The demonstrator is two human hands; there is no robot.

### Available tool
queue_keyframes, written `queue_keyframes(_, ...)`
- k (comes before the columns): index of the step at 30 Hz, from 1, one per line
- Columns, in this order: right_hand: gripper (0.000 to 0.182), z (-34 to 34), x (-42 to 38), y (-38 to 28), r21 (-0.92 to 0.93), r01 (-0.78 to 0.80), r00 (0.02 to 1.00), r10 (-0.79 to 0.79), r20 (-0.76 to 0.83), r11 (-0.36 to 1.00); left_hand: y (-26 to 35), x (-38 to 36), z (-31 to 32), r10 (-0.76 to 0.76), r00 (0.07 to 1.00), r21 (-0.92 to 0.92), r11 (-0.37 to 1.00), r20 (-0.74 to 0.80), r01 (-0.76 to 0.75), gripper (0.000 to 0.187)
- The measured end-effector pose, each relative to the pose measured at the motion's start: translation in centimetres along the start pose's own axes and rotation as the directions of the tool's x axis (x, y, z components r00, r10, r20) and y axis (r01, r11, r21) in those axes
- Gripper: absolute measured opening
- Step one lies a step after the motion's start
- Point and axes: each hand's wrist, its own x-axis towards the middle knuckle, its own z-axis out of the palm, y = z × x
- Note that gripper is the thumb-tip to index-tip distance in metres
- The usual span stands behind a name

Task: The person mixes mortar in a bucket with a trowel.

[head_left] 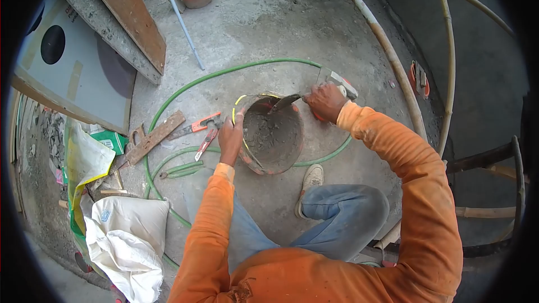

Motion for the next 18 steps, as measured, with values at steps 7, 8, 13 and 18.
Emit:
queue_keyframes(7, 0.015, 0.8, -1.9, -2.3, 0.008, -0.067, 0.998, 0.066, 0.011, 0.998, 1.7, -1.0, 2.4, 0.207, 0.977, 0.107, 0.972, 0.05, -0.211, 0.051)
queue_keyframes(8, 0.014, 1.5, -2.3, -2.2, -0.007, -0.086, 0.996, 0.086, 0.01, 0.996, 1.1, -0.8, 3.3, 0.365, 0.927, 0.056, 0.931, -0.087, -0.361, 0.048)
queue_keyframes(13, 0.009, 6.3, -4.5, -3.4, 0.187, -0.21, 0.967, 0.176, 0.182, 0.96, 0.8, 0.3, 4.9, 0.235, 0.958, -0.417, 0.863, -0.166, -0.284, 0.04)
queue_keyframes(18, 0.021, 8.0, -6.4, -7.4, 0.407, -0.304, 0.901, 0.121, 0.417, 0.861, 1.4, -0.1, 5.2, 0.144, 0.985, -0.616, 0.77, -0.09, -0.169, 0.041)
